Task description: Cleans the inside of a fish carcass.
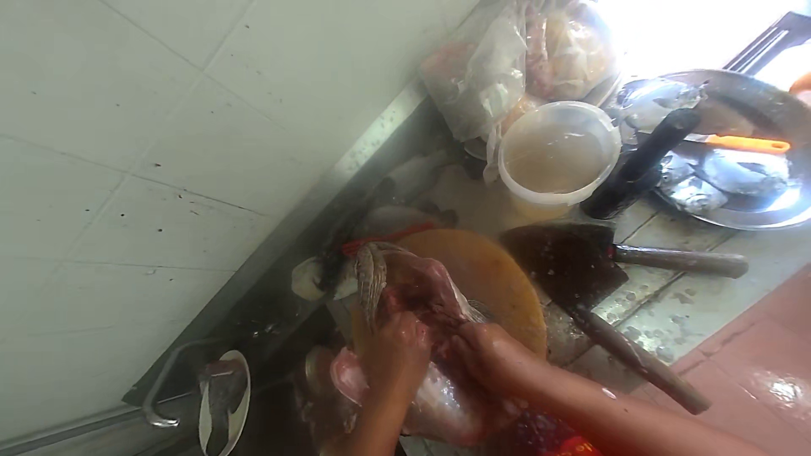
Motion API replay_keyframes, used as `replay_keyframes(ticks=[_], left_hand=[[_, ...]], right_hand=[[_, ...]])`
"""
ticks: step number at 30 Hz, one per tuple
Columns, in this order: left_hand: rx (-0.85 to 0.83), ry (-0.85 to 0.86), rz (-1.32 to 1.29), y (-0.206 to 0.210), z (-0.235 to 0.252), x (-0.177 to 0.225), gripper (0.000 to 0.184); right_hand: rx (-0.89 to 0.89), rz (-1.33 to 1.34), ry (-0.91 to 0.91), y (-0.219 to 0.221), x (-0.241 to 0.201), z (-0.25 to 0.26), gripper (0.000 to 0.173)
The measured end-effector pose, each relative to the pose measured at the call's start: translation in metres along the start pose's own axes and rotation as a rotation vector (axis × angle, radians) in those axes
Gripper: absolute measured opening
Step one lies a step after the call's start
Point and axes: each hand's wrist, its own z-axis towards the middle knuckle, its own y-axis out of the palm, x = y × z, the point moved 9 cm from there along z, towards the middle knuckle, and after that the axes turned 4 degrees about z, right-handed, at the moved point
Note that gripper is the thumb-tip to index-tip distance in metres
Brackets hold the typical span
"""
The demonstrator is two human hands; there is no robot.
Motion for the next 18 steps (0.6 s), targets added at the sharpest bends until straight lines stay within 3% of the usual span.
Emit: replay_keyframes(ticks=[3,7,11,14,18], left_hand=[[0.124,0.044,-0.060,-0.004,-0.008,-0.005,0.022],[0.148,-0.013,-0.154,-0.004,-0.015,-0.023,0.025],[0.157,-0.093,-0.297,-0.003,-0.021,-0.041,0.025],[0.089,-0.152,-0.410,0.006,-0.021,-0.056,0.026],[0.004,-0.194,-0.489,0.014,-0.020,-0.065,0.024]], right_hand=[[0.124,0.013,-0.012,-0.003,-0.015,0.013,0.037],[0.352,0.012,-0.204,-0.015,-0.031,0.001,0.037],[0.221,-0.088,-0.125,0.003,-0.021,-0.034,0.049],[0.150,-0.203,-0.024,0.019,-0.012,-0.045,0.045],[0.140,-0.276,-0.047,0.023,-0.021,-0.045,0.041]])
